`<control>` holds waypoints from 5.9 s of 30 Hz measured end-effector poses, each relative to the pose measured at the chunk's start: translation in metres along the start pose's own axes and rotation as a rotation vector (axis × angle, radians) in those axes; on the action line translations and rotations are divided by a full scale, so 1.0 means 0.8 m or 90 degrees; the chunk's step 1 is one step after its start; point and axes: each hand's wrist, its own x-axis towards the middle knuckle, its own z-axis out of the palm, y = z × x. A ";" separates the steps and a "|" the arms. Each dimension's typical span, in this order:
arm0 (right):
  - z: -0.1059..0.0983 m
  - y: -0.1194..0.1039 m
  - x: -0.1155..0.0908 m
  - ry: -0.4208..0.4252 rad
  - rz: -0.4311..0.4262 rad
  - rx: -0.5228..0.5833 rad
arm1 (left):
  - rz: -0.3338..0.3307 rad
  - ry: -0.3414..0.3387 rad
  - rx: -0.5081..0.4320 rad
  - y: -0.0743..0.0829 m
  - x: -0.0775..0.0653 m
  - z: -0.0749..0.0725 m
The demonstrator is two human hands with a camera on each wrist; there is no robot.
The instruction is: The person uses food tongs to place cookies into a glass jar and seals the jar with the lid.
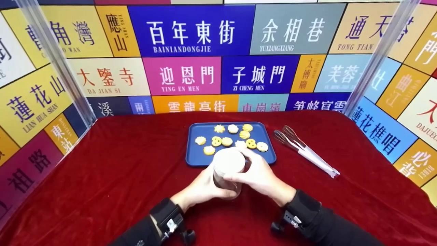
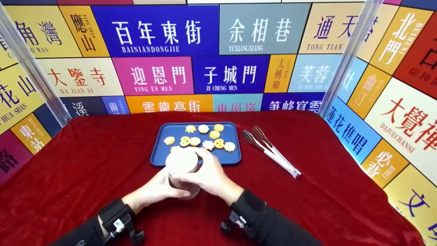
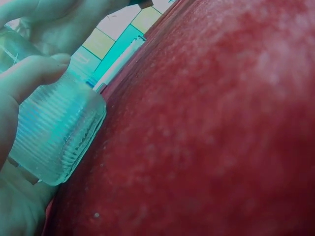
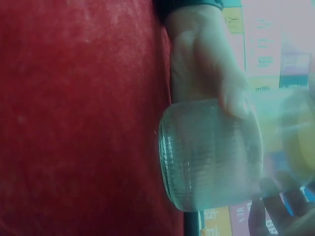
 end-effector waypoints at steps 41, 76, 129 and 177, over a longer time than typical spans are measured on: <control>0.005 0.003 0.001 -0.007 0.008 -0.011 | 0.009 0.012 0.039 0.001 -0.001 0.005; 0.005 -0.001 -0.001 -0.018 -0.001 -0.014 | 0.002 0.006 0.040 0.000 -0.001 0.004; 0.013 -0.002 -0.003 0.020 0.025 -0.032 | -0.021 0.039 0.100 -0.002 -0.003 0.002; 0.007 0.005 0.000 -0.010 0.002 -0.008 | -0.029 0.021 0.096 -0.002 -0.004 0.001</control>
